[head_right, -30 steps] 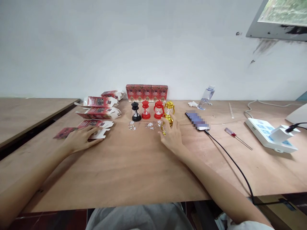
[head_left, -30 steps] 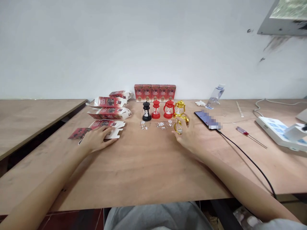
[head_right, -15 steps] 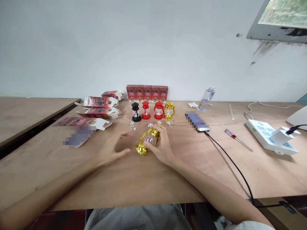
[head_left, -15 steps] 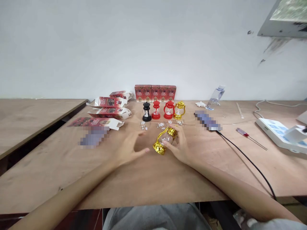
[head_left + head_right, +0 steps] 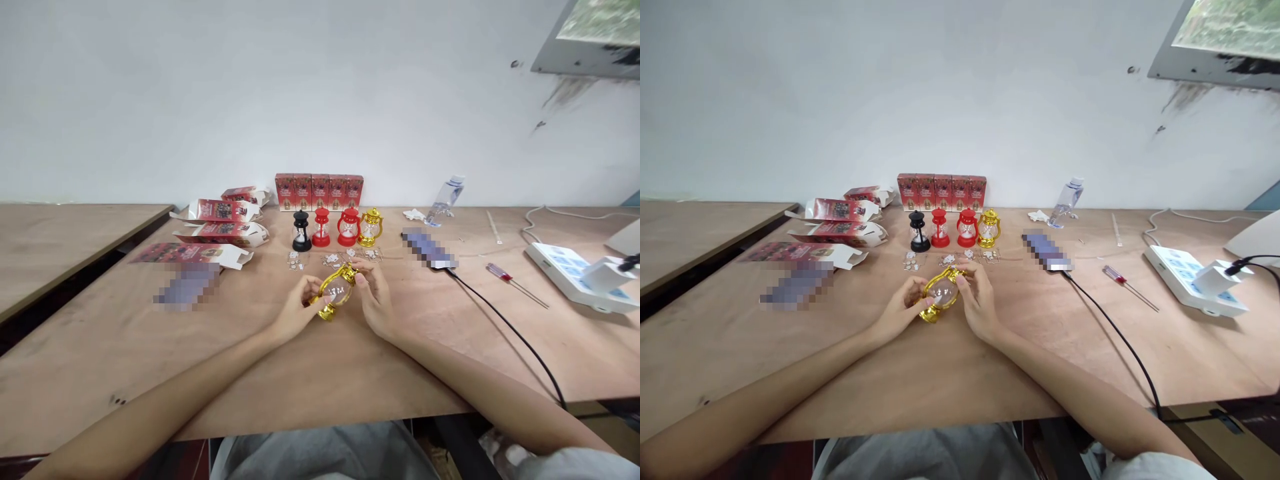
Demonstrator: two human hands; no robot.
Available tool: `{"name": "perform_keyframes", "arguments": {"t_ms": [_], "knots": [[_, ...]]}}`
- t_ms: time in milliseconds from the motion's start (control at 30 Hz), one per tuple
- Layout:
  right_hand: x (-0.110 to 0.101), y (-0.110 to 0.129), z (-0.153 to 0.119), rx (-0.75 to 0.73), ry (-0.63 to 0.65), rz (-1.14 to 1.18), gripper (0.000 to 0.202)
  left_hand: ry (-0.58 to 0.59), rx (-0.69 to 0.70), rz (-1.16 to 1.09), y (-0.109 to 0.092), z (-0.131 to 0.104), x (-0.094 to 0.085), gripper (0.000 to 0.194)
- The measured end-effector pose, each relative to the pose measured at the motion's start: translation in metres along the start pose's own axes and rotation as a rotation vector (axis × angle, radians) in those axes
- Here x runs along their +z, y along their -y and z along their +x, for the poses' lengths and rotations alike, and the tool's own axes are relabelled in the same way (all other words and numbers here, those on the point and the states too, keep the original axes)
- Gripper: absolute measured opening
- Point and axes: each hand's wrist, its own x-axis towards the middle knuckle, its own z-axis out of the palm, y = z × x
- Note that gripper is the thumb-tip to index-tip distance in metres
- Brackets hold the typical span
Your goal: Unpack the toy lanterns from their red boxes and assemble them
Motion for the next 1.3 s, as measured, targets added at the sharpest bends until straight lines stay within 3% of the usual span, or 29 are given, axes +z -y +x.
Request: {"name": "perform_keyframes", "arguments": {"t_ms": [133,233,433,600,767,933,1300], "knots": [[-0.003,0.001,0.004,-0.009,-0.078,-0.164,0.024,-0.219,0.017,-0.012,-0.001,0.003,-0.003,0.033],[-0.005,0.005,0.005,0.019,-0.009,-0.278,0.025,-0.323,0.036,-0.038,-0.002,0.004,-0.003,0.032],[-0.002,0.009,-0.002,0.003,0.181,-0.285,0.024,-0.394,0.042,-0.120,-0.002,0.003,-0.003,0.034],[-0.005,0.007,0.004,0.127,0.043,-0.097,0.024,-0.517,0.056,-0.094,-0.002,0.006,-0.009,0.027],[-0.010,-0.005,0.019,0.334,-0.055,0.174,0.031,-0.426,-0.042,-0.211,-0.003,0.009,-0.009,0.030],[-0.011,-0.017,0.023,0.556,0.073,0.431,0.034,-0.294,-0.142,-0.326,-0.001,0.009,-0.012,0.039],[-0.005,-0.012,0.014,0.586,0.270,0.522,0.032,-0.189,-0.174,-0.313,-0.004,0.009,-0.014,0.039]]}}
